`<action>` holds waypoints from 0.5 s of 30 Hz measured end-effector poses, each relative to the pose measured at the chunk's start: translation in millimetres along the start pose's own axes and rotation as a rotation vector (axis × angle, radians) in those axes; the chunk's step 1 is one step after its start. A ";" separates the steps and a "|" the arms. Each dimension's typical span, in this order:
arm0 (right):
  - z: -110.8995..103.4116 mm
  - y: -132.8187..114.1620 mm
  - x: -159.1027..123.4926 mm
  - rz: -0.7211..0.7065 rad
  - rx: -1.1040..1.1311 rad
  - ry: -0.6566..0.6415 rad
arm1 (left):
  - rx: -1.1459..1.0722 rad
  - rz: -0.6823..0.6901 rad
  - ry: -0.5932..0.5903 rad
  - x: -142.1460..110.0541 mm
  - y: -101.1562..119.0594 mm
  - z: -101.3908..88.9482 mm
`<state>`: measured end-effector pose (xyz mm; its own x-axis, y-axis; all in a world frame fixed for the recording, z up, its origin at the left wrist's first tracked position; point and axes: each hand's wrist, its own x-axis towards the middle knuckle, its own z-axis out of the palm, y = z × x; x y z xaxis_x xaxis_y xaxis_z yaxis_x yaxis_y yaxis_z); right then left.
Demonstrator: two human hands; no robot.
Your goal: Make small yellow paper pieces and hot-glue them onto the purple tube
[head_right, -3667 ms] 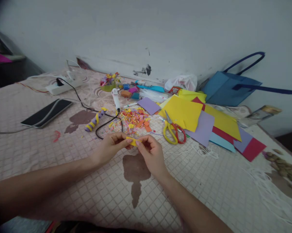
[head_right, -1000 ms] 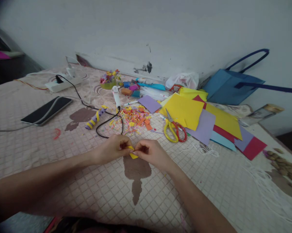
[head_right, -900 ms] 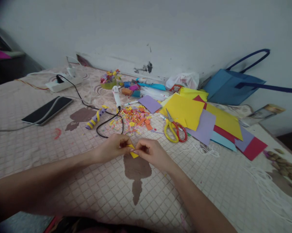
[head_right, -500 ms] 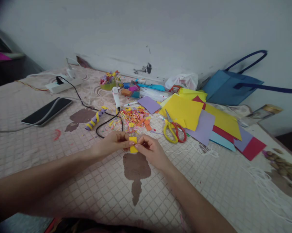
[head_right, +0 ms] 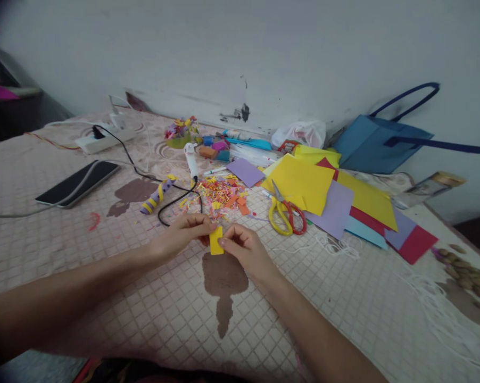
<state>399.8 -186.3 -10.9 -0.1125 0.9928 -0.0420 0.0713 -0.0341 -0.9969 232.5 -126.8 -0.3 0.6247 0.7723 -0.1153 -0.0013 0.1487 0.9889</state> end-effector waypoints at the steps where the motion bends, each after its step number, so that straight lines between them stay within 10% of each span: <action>1: 0.3 0.2 -0.1 0.000 0.018 0.006 | 0.000 -0.006 -0.004 -0.3 0.5 -0.1; 15: -0.6 -0.2 1.1 -0.041 0.081 0.106 | 0.136 -0.023 -0.123 -2.4 -2.8 1.8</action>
<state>400.2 -185.2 -10.7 -0.0082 1.0000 0.0014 -0.0122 0.0013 -0.9999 232.4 -130.1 -2.6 0.7139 0.6873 -0.1342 0.1150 0.0740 0.9906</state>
